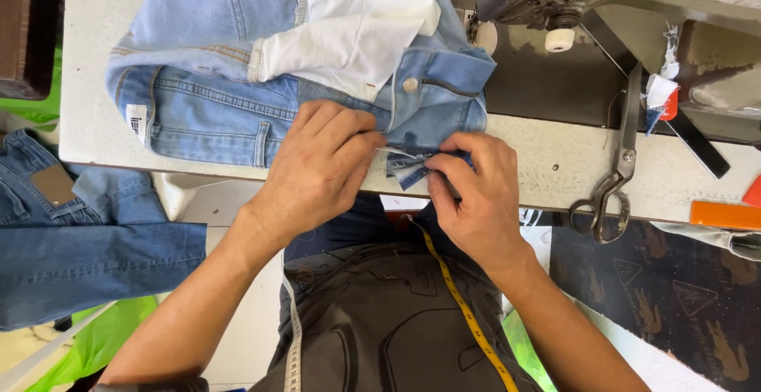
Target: Trimming loose threads with scissors and measuring the waistband of denim jeans with a tape measure at a sewing workstation.
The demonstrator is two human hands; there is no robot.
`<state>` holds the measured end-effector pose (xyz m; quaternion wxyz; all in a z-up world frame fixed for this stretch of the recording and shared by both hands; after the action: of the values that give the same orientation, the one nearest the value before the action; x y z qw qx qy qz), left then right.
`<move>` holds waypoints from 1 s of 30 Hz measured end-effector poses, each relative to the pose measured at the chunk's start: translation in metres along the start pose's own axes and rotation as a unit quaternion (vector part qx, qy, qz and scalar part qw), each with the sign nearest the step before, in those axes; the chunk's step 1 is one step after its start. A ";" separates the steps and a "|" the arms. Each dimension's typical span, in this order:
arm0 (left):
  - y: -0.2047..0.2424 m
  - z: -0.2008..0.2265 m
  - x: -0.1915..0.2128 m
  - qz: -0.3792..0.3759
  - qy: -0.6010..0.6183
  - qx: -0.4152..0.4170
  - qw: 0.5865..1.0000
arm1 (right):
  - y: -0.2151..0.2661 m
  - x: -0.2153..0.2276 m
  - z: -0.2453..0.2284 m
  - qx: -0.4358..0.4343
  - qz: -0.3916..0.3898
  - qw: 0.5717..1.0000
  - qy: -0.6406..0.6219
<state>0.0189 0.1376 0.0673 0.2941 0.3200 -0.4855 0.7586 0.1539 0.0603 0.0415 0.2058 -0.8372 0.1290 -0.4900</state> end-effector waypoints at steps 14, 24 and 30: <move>-0.006 0.010 -0.034 0.022 0.054 0.099 0.993 | 0.013 -0.007 -0.001 -0.015 -0.071 0.992 0.100; 0.006 0.007 -0.030 0.055 0.118 0.158 0.979 | 0.013 0.018 -0.003 -0.037 0.066 0.996 -0.037; 0.008 0.005 -0.032 0.069 0.166 0.213 0.960 | 0.003 0.011 0.001 -0.042 0.084 0.993 -0.070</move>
<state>0.0336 0.1253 0.0401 0.2427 0.2102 -0.2777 0.9054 0.1601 0.0529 0.0482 0.2194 -0.8633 0.2050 -0.4056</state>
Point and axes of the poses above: each hand's wrist, its own y-axis away from the middle knuckle, its own x-axis out of the back of the hand, z = x × y, the point moved 9 cm from there along -y, towards the middle knuckle, and after that the axes turned 1 degree about -x, right-handed, at the moved point
